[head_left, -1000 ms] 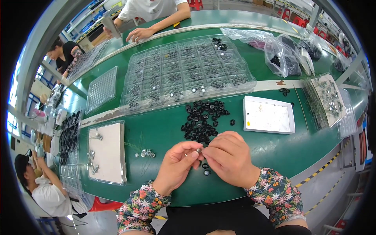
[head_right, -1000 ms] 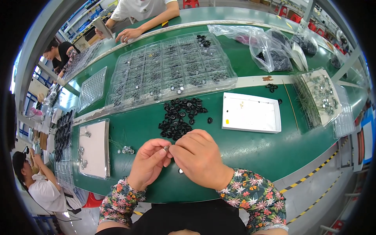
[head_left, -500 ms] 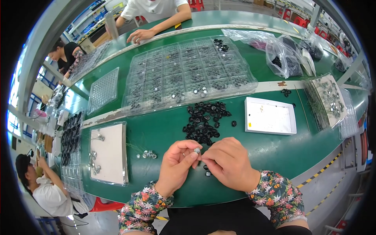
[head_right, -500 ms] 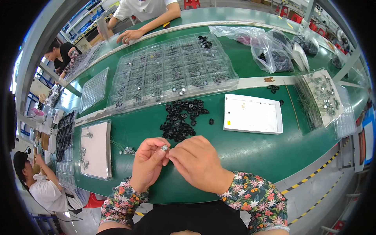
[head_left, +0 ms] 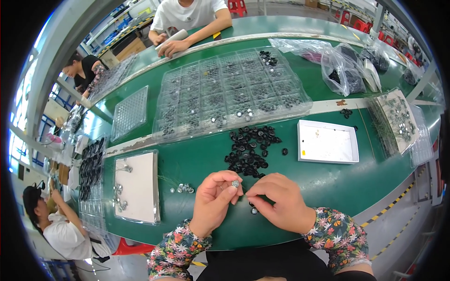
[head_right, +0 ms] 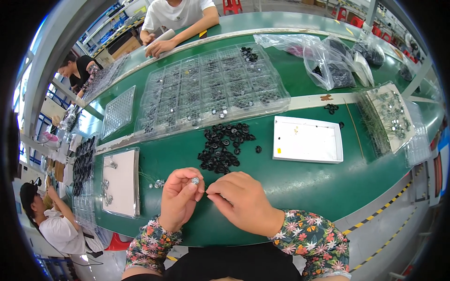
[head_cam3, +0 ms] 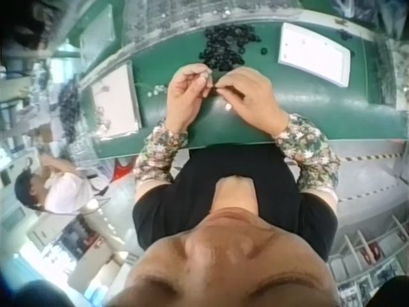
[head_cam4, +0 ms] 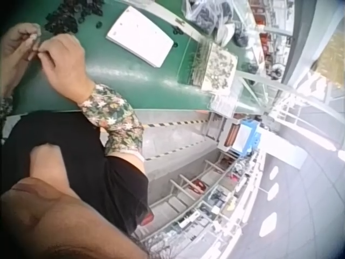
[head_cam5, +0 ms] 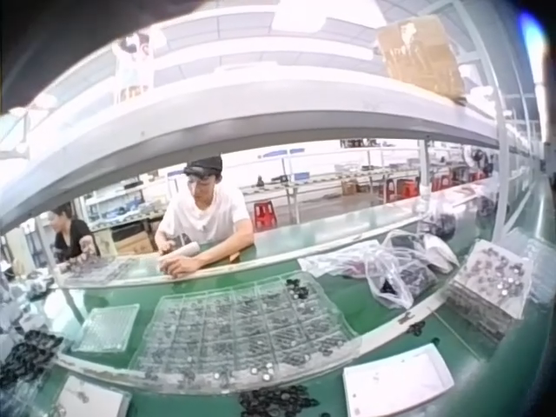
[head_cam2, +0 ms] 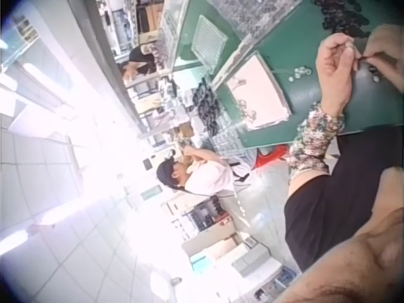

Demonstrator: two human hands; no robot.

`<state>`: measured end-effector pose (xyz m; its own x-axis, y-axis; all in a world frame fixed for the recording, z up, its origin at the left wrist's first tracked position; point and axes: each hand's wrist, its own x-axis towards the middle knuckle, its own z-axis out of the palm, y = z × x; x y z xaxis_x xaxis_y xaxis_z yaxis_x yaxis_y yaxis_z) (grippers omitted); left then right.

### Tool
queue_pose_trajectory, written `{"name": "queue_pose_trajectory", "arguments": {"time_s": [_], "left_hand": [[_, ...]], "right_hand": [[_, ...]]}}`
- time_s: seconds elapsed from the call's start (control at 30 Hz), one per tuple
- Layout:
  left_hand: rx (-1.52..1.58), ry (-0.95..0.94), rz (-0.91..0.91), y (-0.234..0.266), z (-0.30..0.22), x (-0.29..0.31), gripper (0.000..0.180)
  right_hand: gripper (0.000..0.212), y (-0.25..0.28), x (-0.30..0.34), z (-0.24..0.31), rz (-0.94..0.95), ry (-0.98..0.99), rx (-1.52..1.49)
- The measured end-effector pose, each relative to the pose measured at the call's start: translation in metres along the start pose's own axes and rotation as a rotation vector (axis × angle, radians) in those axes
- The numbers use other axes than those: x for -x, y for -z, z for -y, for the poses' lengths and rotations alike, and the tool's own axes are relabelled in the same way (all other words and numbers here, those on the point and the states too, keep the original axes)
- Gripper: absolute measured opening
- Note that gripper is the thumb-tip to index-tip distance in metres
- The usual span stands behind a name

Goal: The person assembles small plastic housing and metal components by hand at an electronics factory workstation.

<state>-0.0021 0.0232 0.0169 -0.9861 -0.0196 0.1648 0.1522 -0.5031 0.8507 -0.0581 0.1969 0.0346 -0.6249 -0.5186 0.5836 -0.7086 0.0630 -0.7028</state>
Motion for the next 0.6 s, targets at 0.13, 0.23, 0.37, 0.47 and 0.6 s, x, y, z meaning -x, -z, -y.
{"name": "queue_pose_trajectory", "arguments": {"time_s": [0.13,0.23,0.37,0.47,0.6], "left_hand": [[0.035,-0.006,0.012,0.002,-0.002,-0.001,0.021],[0.071,-0.001,0.052,0.004,-0.003,-0.001,0.02],[0.059,0.02,0.084,0.005,-0.009,-0.002,0.019],[-0.044,0.025,0.087,0.007,-0.011,-0.004,0.02],[-0.186,-0.028,0.115,0.008,-0.007,-0.002,0.025]], "right_hand": [[0.017,0.004,0.001,0.0,0.059,-0.102,-0.105],[0.017,0.005,0.0,0.0,0.101,-0.197,-0.186],[0.018,0.013,-0.003,-0.005,0.205,-0.183,-0.108],[0.029,0.022,-0.005,-0.008,0.095,-0.248,-0.129],[0.032,0.021,-0.009,0.001,0.063,-0.207,-0.135]]}}
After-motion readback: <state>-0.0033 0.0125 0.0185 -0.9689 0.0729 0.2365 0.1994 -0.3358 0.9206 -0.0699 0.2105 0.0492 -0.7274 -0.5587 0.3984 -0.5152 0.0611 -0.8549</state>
